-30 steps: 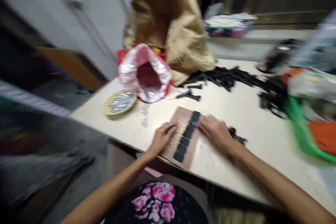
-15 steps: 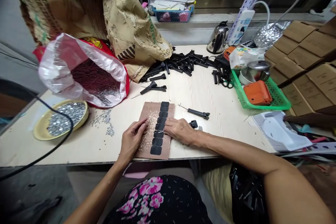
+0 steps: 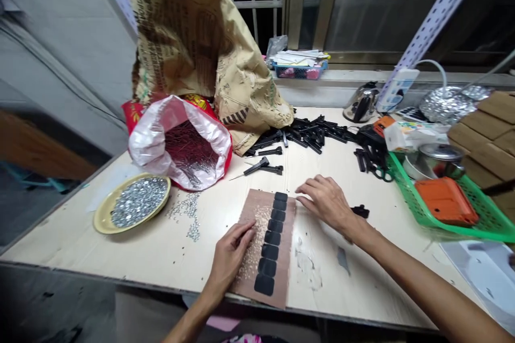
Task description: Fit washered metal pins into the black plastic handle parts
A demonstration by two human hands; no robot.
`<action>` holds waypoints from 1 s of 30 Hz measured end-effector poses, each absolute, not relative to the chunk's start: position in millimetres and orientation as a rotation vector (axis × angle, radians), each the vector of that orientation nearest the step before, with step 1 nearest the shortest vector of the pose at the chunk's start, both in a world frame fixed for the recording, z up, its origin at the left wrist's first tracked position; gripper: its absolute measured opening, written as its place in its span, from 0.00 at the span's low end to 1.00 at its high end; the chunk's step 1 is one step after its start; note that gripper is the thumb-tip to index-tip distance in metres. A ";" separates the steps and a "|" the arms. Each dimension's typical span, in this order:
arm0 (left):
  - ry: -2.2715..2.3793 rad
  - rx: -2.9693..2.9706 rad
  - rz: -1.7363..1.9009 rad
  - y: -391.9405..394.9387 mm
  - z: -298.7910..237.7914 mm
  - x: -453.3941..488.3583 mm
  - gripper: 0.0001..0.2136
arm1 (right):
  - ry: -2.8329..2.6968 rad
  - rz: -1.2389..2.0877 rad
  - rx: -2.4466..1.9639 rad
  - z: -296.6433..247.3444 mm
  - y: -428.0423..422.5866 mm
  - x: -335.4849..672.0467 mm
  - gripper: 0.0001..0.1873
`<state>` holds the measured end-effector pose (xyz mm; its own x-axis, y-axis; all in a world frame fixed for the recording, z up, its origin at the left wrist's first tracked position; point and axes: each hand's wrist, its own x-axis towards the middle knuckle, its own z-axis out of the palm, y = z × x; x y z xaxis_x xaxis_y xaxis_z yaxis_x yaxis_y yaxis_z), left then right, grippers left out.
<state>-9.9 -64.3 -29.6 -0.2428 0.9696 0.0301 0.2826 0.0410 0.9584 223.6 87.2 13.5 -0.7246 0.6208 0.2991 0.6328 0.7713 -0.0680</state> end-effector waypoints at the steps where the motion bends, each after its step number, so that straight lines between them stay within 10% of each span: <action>1: 1.608 1.283 1.239 -65.9 -28.4 -9.3 0.13 | -2.664 -0.056 -0.904 14.1 94.1 201.9 0.10; 10: 2.151 1.340 1.324 -101.8 -15.3 -91.4 0.10 | -2.866 -0.151 -0.589 -32.6 150.6 25.0 0.20; 30: 2.357 1.911 0.647 -113.6 -41.6 -151.2 0.11 | -2.444 0.210 -0.572 -11.3 58.7 69.6 0.12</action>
